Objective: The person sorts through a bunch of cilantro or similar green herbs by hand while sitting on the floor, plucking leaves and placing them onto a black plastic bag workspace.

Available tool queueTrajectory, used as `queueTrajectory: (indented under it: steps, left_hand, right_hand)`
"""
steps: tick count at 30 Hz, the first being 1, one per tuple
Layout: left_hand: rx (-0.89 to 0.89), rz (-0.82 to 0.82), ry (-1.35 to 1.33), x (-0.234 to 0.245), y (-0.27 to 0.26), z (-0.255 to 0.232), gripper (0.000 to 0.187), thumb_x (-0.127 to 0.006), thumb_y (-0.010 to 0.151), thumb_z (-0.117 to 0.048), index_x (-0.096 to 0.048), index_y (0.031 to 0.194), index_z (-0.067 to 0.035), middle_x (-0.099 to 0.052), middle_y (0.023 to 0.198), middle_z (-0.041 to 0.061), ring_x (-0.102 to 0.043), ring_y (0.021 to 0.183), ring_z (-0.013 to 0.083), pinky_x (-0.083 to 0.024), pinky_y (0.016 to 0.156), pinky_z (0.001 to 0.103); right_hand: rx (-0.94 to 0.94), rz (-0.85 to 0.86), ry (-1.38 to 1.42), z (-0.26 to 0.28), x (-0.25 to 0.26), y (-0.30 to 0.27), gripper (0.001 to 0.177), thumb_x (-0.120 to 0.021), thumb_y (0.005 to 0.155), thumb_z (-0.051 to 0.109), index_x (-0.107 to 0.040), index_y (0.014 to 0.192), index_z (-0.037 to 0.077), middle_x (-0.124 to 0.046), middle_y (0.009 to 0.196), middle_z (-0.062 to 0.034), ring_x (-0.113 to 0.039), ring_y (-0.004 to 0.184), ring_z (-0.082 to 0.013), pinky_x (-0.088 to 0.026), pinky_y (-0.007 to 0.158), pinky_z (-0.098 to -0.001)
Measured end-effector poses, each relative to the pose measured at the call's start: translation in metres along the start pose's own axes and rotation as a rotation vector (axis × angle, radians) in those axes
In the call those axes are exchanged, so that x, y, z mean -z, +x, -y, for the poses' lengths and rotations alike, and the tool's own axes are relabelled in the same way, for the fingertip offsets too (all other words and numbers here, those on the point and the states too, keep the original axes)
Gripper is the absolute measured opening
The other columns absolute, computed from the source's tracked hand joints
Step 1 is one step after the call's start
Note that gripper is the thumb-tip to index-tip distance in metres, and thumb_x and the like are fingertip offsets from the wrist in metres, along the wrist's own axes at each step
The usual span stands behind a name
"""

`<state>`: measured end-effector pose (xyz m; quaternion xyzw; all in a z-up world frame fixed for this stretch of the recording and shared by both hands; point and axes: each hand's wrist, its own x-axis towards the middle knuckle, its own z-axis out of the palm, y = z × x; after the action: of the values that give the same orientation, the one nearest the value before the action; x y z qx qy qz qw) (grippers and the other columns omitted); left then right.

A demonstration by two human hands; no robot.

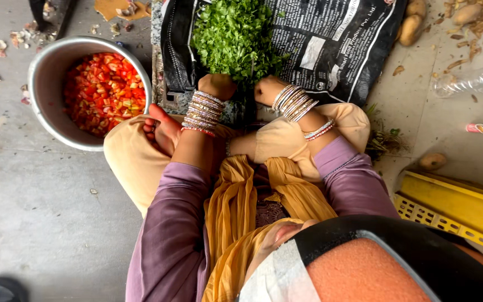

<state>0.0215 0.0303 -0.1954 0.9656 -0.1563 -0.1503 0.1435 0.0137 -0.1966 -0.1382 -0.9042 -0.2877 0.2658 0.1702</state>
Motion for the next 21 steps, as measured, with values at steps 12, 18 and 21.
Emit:
queueTrajectory:
  steps: [12,18,21]
  left_hand:
    - [0.097,-0.045,-0.247,0.074,-0.052,-0.036,0.017,-0.078,0.076,-0.029,-0.084,0.088,-0.018,-0.077,0.085,0.012,-0.074,0.076,0.0288,-0.06,0.078,0.04]
    - [-0.293,-0.722,-0.358,0.072,-0.06,-0.036,0.014,-0.078,0.078,-0.011,-0.078,0.092,-0.011,-0.075,0.099,0.018,-0.073,0.086,0.0349,-0.059,0.078,0.041]
    - [-0.12,-0.726,-0.337,0.061,-0.058,-0.022,0.005,-0.079,0.078,-0.007,-0.077,0.082,-0.009,-0.072,0.085,0.017,-0.071,0.078,0.0362,-0.058,0.073,0.045]
  right_hand:
    - [0.024,-0.411,0.149,0.014,0.032,-0.008,0.011,-0.073,0.087,0.009,-0.073,0.098,0.006,-0.07,0.101,-0.0152,-0.069,0.091,-0.0323,-0.056,0.085,-0.0433]
    - [0.078,-0.408,0.215,0.01,0.026,-0.01,0.021,-0.075,0.088,0.015,-0.073,0.107,0.006,-0.072,0.112,-0.0141,-0.07,0.097,-0.0332,-0.056,0.088,-0.0419]
    - [0.108,-0.462,0.232,0.011,0.029,-0.013,0.02,-0.075,0.088,0.016,-0.074,0.105,0.006,-0.072,0.11,-0.0133,-0.07,0.095,-0.0323,-0.056,0.087,-0.0422]
